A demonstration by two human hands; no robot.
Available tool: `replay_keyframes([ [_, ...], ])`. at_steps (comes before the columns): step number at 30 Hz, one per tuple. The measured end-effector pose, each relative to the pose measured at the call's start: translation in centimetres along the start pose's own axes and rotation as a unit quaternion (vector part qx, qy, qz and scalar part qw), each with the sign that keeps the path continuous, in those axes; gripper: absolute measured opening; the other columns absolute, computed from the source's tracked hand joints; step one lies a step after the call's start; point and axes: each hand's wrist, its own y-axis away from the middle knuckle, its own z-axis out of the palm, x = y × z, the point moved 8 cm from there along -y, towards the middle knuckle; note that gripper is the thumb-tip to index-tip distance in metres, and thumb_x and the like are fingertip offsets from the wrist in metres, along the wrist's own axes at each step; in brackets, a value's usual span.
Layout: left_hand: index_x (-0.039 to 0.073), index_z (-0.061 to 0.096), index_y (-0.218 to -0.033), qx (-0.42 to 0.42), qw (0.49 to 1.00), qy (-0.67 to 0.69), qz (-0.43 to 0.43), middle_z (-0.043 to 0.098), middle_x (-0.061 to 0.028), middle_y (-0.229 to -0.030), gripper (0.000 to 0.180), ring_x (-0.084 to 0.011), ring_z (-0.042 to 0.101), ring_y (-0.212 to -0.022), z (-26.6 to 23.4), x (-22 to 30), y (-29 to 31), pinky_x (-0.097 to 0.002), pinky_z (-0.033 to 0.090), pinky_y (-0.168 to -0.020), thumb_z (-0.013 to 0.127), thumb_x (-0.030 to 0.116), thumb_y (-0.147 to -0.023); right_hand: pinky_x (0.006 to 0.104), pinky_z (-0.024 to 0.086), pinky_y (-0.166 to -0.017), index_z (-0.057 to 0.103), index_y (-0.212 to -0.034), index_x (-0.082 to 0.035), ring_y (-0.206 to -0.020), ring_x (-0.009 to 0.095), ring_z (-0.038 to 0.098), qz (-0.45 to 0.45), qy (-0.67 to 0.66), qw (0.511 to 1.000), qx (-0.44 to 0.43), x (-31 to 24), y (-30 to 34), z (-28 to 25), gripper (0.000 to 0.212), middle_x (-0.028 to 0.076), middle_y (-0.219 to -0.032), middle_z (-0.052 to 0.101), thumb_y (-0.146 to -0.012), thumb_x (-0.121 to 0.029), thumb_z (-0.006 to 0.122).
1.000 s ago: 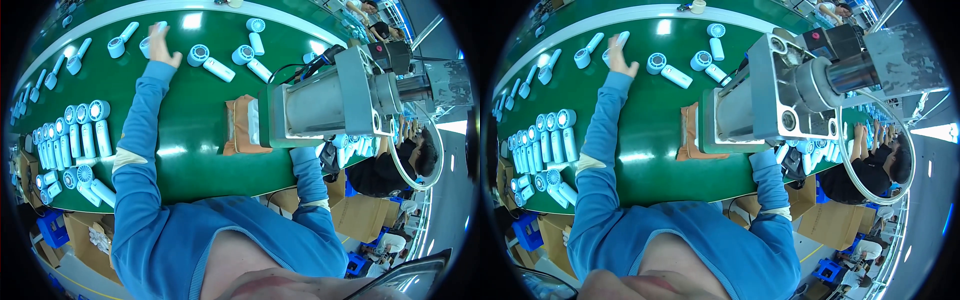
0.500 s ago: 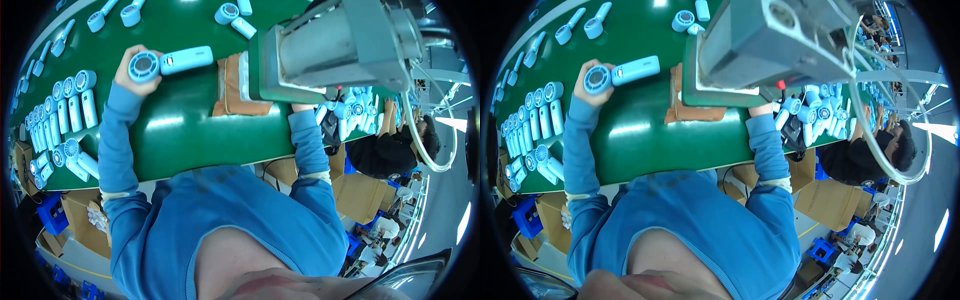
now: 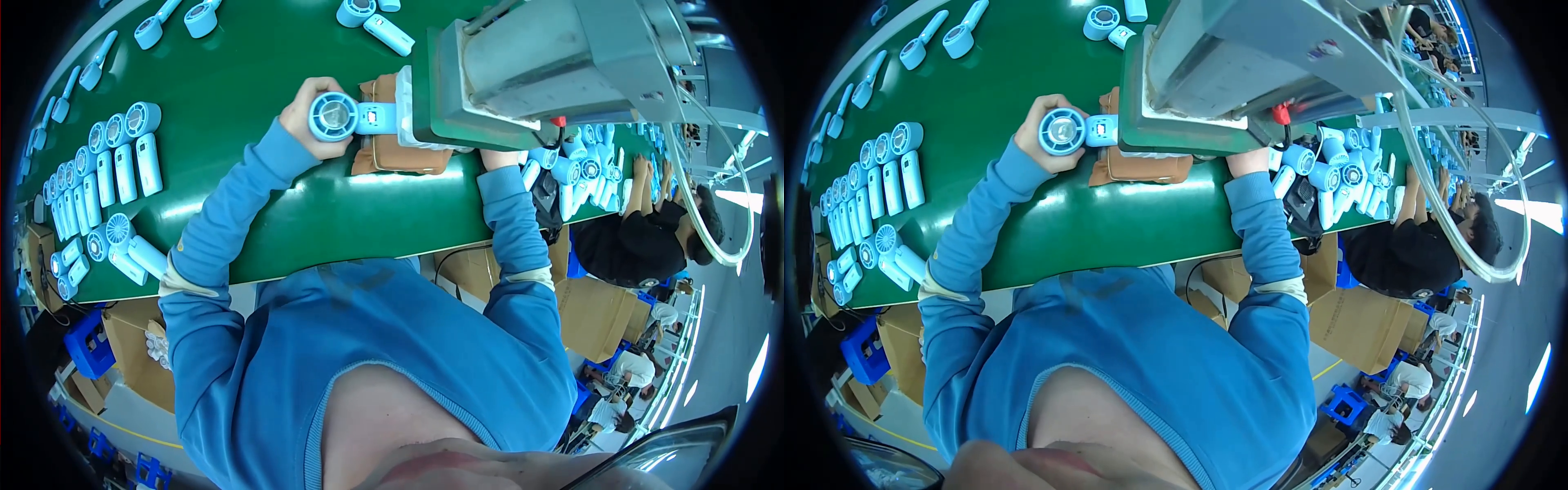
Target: Assembling and testing handheld electronic fans at a factory workstation.
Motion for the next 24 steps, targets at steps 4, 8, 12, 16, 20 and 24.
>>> replay_keyframes([
  [4, 0.006, 0.048, -0.114, -0.028, 1.000, 0.000, -0.005, 0.067, -0.0103, -0.103, 0.060, -0.0217, 0.065, -0.092, 0.9, -0.7, -1.0, -0.0297, 0.051, -0.085, 0.073, 0.000, -0.060, 0.0360, 0.041, -0.100, 0.052, -0.131, -0.004, -0.117, 0.029, 0.054, 0.088, -0.032, 0.992, -0.079, 4.3, 0.1, 2.1, 0.049, 0.014, -0.131, 0.056, -0.089, -0.030, 0.056],
  [8, 0.006, 0.053, -0.116, -0.117, 0.978, 0.172, 0.018, 0.067, -0.0098, -0.102, 0.061, -0.0204, 0.065, -0.091, 1.8, -0.2, -1.7, -0.0307, 0.051, -0.087, 0.074, 0.000, -0.059, 0.0364, 0.038, -0.103, 0.051, -0.133, -0.004, -0.120, 0.029, 0.052, 0.124, -0.184, 0.974, -0.041, 5.3, 0.3, 2.4, 0.051, 0.014, -0.133, 0.054, -0.091, -0.032, 0.054],
  [12, 0.006, 0.056, -0.115, -0.158, 0.979, 0.129, 0.011, 0.067, -0.0099, -0.102, 0.059, -0.0206, 0.064, -0.092, -0.8, -0.8, -3.6, -0.0315, 0.050, -0.088, 0.076, 0.001, -0.059, 0.0367, 0.035, -0.106, 0.049, -0.134, -0.003, -0.123, 0.029, 0.049, 0.133, -0.329, 0.935, 0.003, 5.8, 1.1, 2.1, 0.053, 0.014, -0.135, 0.053, -0.092, -0.034, 0.052],
  [16, 0.005, 0.059, -0.110, 0.111, 0.989, 0.093, -0.029, 0.067, -0.0103, -0.102, 0.055, -0.0205, 0.064, -0.091, -9.2, -7.5, -7.6, -0.0320, 0.050, -0.087, 0.082, 0.008, -0.060, 0.0370, 0.034, -0.107, 0.048, -0.135, -0.003, -0.126, 0.028, 0.047, 0.132, -0.090, 0.985, -0.062, 3.0, 0.9, 1.4, 0.053, 0.013, -0.138, 0.050, -0.092, -0.034, 0.052],
  [20, 0.004, 0.057, -0.114, 0.266, 0.945, -0.153, -0.119, 0.065, -0.0127, -0.107, 0.058, -0.0232, 0.063, -0.095, -16.1, -15.0, -10.8, -0.0341, 0.049, -0.089, 0.081, 0.012, -0.061, 0.0373, 0.034, -0.107, 0.048, -0.135, -0.003, -0.127, 0.028, 0.046, 0.132, 0.193, 0.966, -0.109, 2.0, 0.3, 1.0, 0.053, 0.013, -0.140, 0.048, -0.092, -0.034, 0.052],
  [24, 0.004, 0.056, -0.117, 0.293, 0.793, -0.524, -0.107, 0.064, -0.0137, -0.109, 0.060, -0.0254, 0.062, -0.100, -16.5, -16.9, -12.4, -0.0355, 0.048, -0.091, 0.080, 0.013, -0.062, 0.0374, 0.034, -0.107, 0.048, -0.135, -0.004, -0.127, 0.028, 0.046, 0.098, 0.176, 0.976, -0.080, 1.4, 0.9, 0.6, 0.052, 0.013, -0.140, 0.048, -0.092, -0.033, 0.051],
])
